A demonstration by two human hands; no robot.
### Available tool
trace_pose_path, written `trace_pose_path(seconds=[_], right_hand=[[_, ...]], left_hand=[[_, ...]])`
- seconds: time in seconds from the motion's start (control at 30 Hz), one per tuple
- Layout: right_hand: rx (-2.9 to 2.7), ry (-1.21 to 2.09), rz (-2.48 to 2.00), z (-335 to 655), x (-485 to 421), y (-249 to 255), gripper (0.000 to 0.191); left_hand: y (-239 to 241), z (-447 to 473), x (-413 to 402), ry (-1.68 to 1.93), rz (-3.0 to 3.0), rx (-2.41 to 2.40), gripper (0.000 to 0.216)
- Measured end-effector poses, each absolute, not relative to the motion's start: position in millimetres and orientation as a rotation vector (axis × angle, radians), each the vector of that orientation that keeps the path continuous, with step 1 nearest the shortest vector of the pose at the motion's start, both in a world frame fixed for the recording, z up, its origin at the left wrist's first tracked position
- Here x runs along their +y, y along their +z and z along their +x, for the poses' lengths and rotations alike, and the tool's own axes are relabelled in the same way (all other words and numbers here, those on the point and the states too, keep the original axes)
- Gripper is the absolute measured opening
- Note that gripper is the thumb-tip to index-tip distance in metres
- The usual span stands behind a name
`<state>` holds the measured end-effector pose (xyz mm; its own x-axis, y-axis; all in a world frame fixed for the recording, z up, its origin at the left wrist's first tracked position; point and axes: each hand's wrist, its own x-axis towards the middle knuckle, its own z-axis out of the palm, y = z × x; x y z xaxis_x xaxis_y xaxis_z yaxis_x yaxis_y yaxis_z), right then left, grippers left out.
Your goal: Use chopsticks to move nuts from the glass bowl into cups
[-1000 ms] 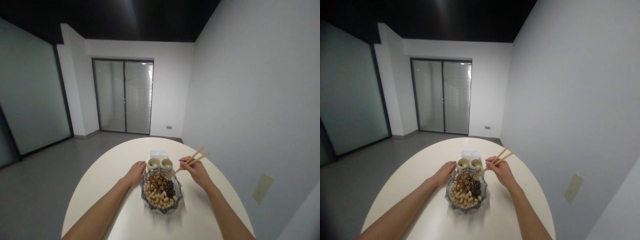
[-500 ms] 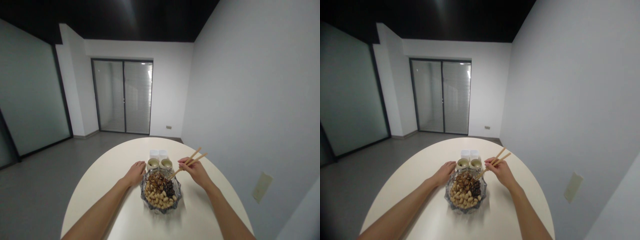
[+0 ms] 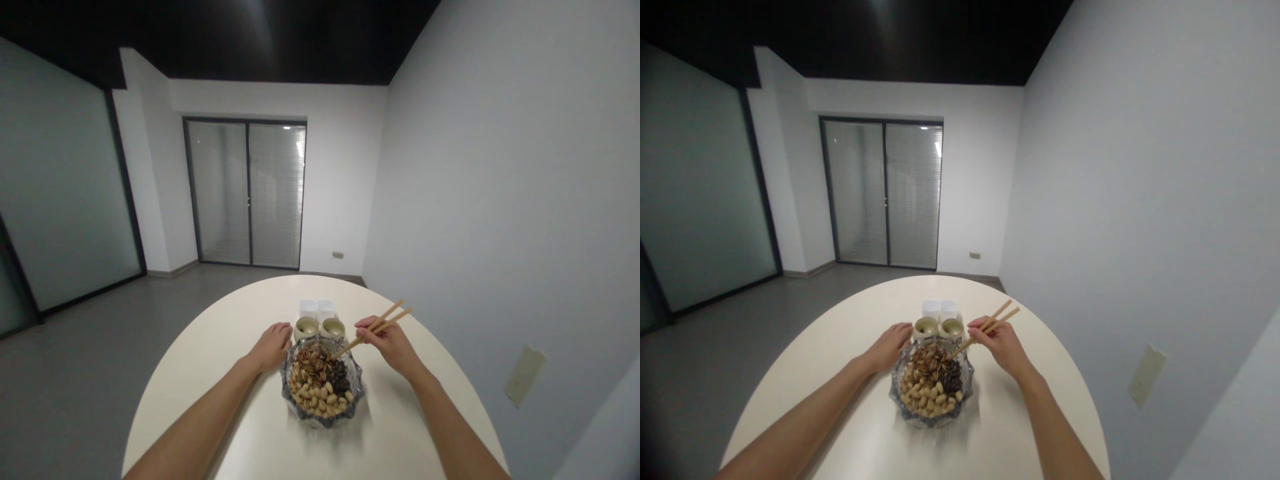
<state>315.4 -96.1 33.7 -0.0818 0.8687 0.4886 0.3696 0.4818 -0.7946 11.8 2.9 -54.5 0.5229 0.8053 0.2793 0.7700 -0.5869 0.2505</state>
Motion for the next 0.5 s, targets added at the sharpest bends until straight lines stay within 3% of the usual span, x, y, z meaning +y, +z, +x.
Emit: trace_pose_path(seconds=[0.5], right_hand=[[-1.666, 0.586, -1.074, 315.4, -92.0, 28.2, 0.025]], left_hand=[[-49.9, 11.8, -1.0, 0.577, 2.639, 1.381, 0.043]])
